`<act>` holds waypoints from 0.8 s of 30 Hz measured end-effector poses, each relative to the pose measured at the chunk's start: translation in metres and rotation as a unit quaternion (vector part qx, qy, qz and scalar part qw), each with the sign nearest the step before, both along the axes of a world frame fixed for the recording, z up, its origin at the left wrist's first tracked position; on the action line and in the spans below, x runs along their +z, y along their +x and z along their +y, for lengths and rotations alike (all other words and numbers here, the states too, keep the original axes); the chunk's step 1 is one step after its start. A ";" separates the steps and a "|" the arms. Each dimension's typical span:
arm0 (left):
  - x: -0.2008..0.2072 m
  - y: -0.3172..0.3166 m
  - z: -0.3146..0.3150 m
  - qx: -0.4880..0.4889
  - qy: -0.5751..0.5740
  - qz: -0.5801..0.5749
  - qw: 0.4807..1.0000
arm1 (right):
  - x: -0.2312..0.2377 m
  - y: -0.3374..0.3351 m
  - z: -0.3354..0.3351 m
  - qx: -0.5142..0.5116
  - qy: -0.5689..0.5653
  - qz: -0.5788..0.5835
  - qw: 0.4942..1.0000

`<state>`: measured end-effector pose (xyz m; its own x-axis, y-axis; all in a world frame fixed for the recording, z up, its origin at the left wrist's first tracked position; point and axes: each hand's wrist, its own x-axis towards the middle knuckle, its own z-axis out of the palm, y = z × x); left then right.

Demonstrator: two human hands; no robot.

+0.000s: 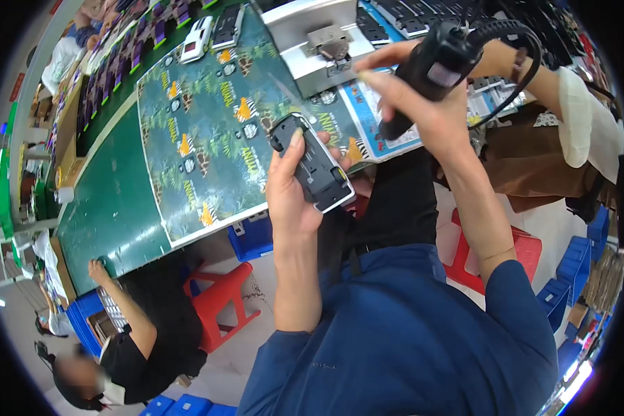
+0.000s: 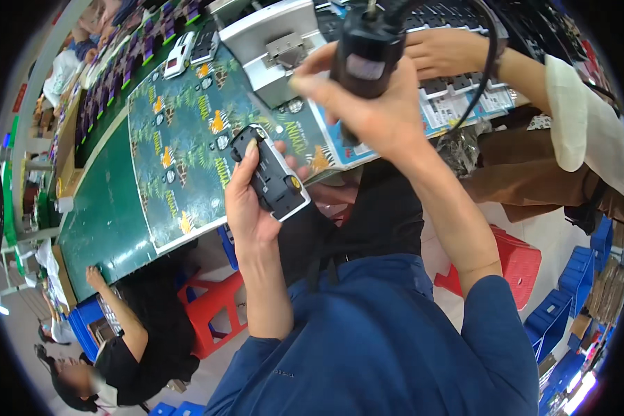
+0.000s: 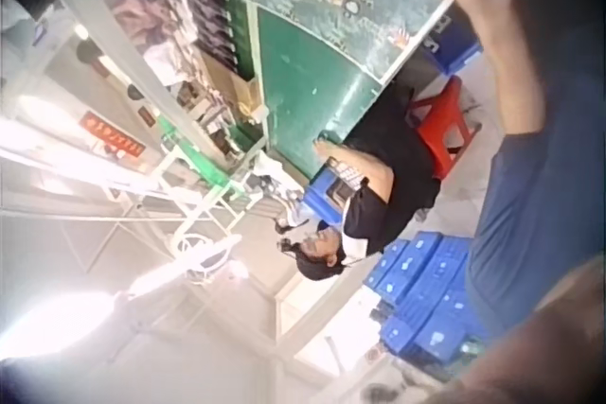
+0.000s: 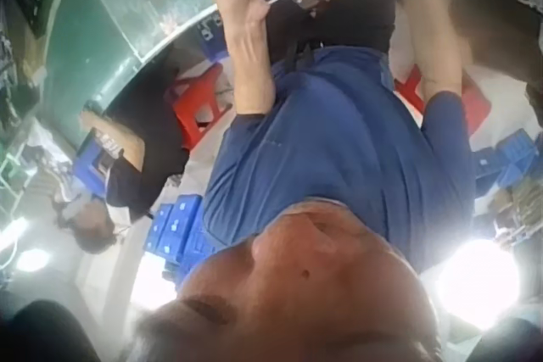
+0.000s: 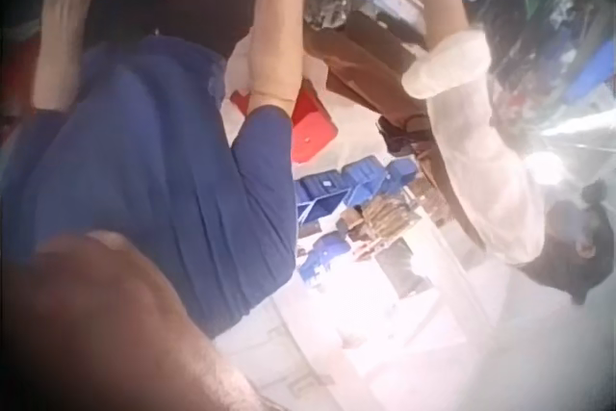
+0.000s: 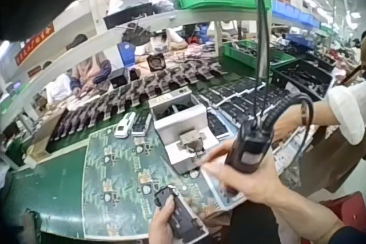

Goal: Assembling small electronic toy components using an electric screwdriver on a factory production line.

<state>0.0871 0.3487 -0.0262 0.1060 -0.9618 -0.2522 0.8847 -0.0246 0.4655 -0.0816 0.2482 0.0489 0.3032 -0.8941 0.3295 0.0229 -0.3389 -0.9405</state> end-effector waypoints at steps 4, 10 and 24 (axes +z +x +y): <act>-0.010 0.007 0.009 0.032 0.067 0.016 0.997 | -0.009 0.002 -0.010 -0.052 0.012 -0.056 0.997; -0.015 0.013 0.024 0.055 0.076 -0.015 0.996 | -0.014 -0.022 0.012 -0.283 -0.366 -0.074 0.884; -0.031 -0.019 0.109 -0.025 0.073 -0.176 0.981 | -0.088 0.020 0.096 0.192 -0.026 0.103 0.976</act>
